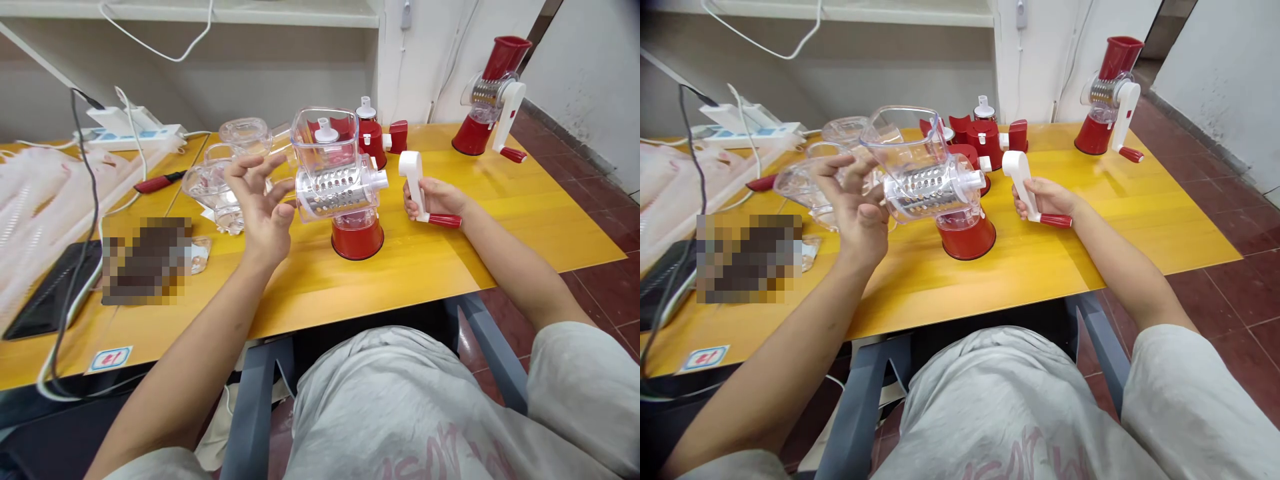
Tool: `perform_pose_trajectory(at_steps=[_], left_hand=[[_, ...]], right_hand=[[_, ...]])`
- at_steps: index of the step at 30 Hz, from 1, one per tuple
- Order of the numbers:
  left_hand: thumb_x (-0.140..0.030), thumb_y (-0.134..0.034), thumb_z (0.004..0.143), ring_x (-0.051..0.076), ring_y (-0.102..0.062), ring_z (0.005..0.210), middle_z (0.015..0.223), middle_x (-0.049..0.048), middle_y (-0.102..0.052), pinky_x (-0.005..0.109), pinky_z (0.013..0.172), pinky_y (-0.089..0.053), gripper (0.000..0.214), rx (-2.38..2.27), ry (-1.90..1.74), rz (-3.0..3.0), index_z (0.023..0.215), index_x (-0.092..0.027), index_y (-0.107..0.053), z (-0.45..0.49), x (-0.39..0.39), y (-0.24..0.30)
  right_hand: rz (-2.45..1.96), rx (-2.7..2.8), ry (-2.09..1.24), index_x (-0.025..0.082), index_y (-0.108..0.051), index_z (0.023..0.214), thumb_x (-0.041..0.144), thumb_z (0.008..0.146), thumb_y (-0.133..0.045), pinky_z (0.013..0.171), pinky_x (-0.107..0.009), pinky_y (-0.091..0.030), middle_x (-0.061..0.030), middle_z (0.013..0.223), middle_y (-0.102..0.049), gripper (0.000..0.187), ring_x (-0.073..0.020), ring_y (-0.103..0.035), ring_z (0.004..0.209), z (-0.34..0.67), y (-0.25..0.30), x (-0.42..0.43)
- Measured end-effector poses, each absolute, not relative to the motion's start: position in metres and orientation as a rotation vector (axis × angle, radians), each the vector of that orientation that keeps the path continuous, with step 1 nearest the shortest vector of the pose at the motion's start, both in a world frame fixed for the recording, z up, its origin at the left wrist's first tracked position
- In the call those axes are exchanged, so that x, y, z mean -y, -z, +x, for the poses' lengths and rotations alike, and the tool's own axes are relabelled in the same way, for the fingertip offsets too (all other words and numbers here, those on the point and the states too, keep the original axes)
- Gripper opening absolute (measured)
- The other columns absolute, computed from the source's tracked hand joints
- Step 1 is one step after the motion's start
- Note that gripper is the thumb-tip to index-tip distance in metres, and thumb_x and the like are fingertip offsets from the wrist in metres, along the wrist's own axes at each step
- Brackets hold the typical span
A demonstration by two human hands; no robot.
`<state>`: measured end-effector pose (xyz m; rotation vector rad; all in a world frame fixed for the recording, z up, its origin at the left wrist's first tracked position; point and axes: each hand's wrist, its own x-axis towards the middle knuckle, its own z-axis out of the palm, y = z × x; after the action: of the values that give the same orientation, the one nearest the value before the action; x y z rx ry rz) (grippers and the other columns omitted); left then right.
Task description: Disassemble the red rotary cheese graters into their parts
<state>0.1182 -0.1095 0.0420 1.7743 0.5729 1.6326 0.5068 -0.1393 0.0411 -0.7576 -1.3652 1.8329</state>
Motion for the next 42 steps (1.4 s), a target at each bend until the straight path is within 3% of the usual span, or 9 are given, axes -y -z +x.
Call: perform_pose_trajectory(at_steps=[4,8,13,16,26,31,37,40,42], left_hand=[[-0.080,-0.099,0.079,0.027,-0.072,0.131,0.157,0.0044,-0.060,0.043,0.101,-0.057,0.096,-0.440,-1.868,1.842,0.147,-0.039,-0.044,0.116,0.131,-0.076],[-0.072,-0.096,0.076,0.033,-0.072,0.134,0.149,0.0075,-0.067,0.049,0.098,-0.060,0.086,-0.540,-2.084,1.939,0.141,-0.037,-0.050,0.126,0.162,-0.086],[-0.048,-0.091,0.095,0.020,-0.069,0.072,0.085,-0.0030,-0.064,0.038,0.068,-0.059,0.035,-0.532,-1.971,1.612,0.112,-0.034,-0.064,0.144,0.224,-0.071],[-0.038,-0.085,0.105,0.018,-0.061,0.055,0.073,-0.0035,-0.069,0.034,0.059,-0.055,0.016,-0.510,-1.570,1.444,0.113,-0.034,-0.071,0.151,0.259,-0.063],[-0.056,-0.111,0.077,0.024,-0.080,0.092,0.115,0.0096,-0.085,0.032,0.072,-0.063,0.066,-0.507,-1.219,1.113,0.128,-0.030,-0.078,0.169,0.285,-0.013],[-0.066,-0.111,0.073,0.023,-0.081,0.101,0.116,0.0082,-0.084,0.032,0.091,-0.068,0.070,-0.724,-1.318,0.912,0.118,-0.022,-0.079,0.169,0.287,-0.010],[-0.079,-0.101,0.080,0.015,-0.074,0.075,0.086,0.0015,-0.076,0.023,0.070,-0.064,0.066,-0.669,-1.465,0.722,0.102,-0.020,-0.081,0.172,0.278,-0.017],[-0.081,-0.098,0.081,0.016,-0.074,0.075,0.086,0.0024,-0.074,0.024,0.070,-0.066,0.066,-0.675,-1.496,0.690,0.100,-0.020,-0.081,0.173,0.276,-0.016],[-0.081,-0.098,0.080,0.017,-0.073,0.074,0.085,0.0027,-0.074,0.025,0.070,-0.066,0.066,-0.656,-1.478,0.703,0.100,-0.020,-0.080,0.173,0.275,-0.014]], right_hand=[[-0.833,1.248,-1.533,0.019,-0.054,0.113,0.058,0.085,-0.095,0.068,-0.022,-0.058,0.0037,0.081,-0.071,0.064,-0.0081,-0.070,0.071,0.495,-0.044,0.137],[-0.827,1.116,-1.211,0.023,-0.054,0.121,0.043,0.092,-0.087,0.069,-0.019,-0.058,0.0073,0.086,-0.073,0.049,-0.0040,-0.068,0.071,0.485,-0.055,0.132],[-0.872,1.239,-0.896,0.020,-0.064,0.119,0.045,0.091,-0.091,0.068,-0.022,-0.059,0.0025,0.092,-0.077,0.047,-0.0060,-0.071,0.070,0.486,-0.102,0.164],[-0.885,1.354,-0.803,0.021,-0.069,0.114,0.041,0.088,-0.096,0.064,-0.021,-0.053,0.0010,0.091,-0.076,0.042,-0.0051,-0.067,0.068,0.472,-0.131,0.216],[-1.204,1.847,-1.063,0.027,-0.065,0.120,0.035,0.095,-0.080,0.087,-0.028,-0.050,-0.0016,0.111,-0.075,0.030,-0.0137,-0.064,0.097,0.376,-0.109,0.301],[-1.165,1.987,-1.014,0.023,-0.063,0.129,0.045,0.094,-0.085,0.092,-0.028,-0.051,-0.0025,0.123,-0.076,0.047,-0.0133,-0.068,0.104,0.364,-0.104,0.296],[-1.373,1.737,-0.887,0.018,-0.063,0.103,0.072,0.089,-0.086,0.089,-0.030,-0.059,-0.0046,0.105,-0.074,0.061,-0.0132,-0.067,0.094,0.394,-0.097,0.274],[-1.574,1.638,-0.760,0.022,-0.059,0.137,0.068,0.075,-0.097,0.121,-0.052,-0.063,-0.0132,0.156,-0.065,0.086,-0.0287,-0.069,0.137,0.408,-0.077,0.254],[-1.537,1.680,-0.839,0.027,-0.043,0.164,0.062,0.067,-0.103,0.146,-0.065,-0.047,-0.0143,0.184,-0.040,0.119,-0.0377,-0.050,0.169,0.406,-0.063,0.242]])
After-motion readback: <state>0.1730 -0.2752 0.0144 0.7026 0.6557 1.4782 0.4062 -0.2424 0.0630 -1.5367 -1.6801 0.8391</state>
